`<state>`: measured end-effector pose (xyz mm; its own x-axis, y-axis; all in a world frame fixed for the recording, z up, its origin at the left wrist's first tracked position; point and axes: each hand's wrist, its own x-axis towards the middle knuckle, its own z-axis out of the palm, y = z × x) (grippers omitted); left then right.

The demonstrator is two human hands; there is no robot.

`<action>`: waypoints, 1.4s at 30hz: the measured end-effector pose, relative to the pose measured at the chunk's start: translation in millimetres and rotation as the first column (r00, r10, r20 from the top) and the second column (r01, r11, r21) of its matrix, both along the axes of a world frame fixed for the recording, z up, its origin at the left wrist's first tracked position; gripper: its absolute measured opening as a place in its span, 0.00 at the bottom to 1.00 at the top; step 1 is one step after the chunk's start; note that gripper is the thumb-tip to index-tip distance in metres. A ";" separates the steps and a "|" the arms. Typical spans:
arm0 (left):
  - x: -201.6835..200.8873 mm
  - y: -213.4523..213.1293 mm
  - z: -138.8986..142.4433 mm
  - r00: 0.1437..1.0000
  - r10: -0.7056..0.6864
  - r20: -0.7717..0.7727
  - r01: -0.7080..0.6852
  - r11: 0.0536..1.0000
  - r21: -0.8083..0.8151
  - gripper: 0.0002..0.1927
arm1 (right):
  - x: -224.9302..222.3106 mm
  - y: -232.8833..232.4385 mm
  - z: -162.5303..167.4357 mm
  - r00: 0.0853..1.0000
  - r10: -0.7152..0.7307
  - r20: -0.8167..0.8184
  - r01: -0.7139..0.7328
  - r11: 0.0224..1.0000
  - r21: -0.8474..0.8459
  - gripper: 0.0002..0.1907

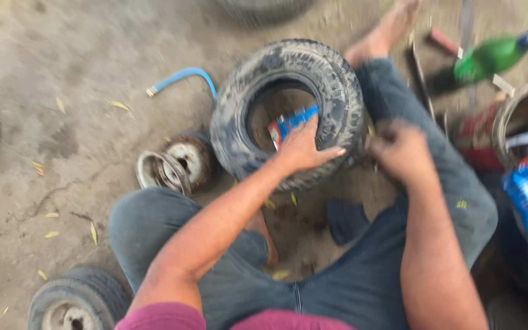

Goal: The person sits on the ground and installs a new butyl rubber inner tube into a tire. They unfold and tuck the tube inside the tire casing, press the casing onto the tire, then lift the wheel rim and work it into the tire over the tube.

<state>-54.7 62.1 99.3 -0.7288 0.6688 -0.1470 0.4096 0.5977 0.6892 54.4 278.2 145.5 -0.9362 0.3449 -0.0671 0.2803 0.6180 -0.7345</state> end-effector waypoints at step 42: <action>10.3 -52.7 96.9 0.927 -0.036 0.374 -0.006 0.994 0.113 0.51 | 26.2 -22.6 11.9 0.949 0.213 -0.233 -0.309 0.481 -0.820 0.30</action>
<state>-44.3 9.4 196.2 -0.6243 0.7068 -0.3328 0.1165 0.5055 0.8550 80.6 255.6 157.4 -0.9908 -0.0905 -0.1002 0.1211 -0.2675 -0.9559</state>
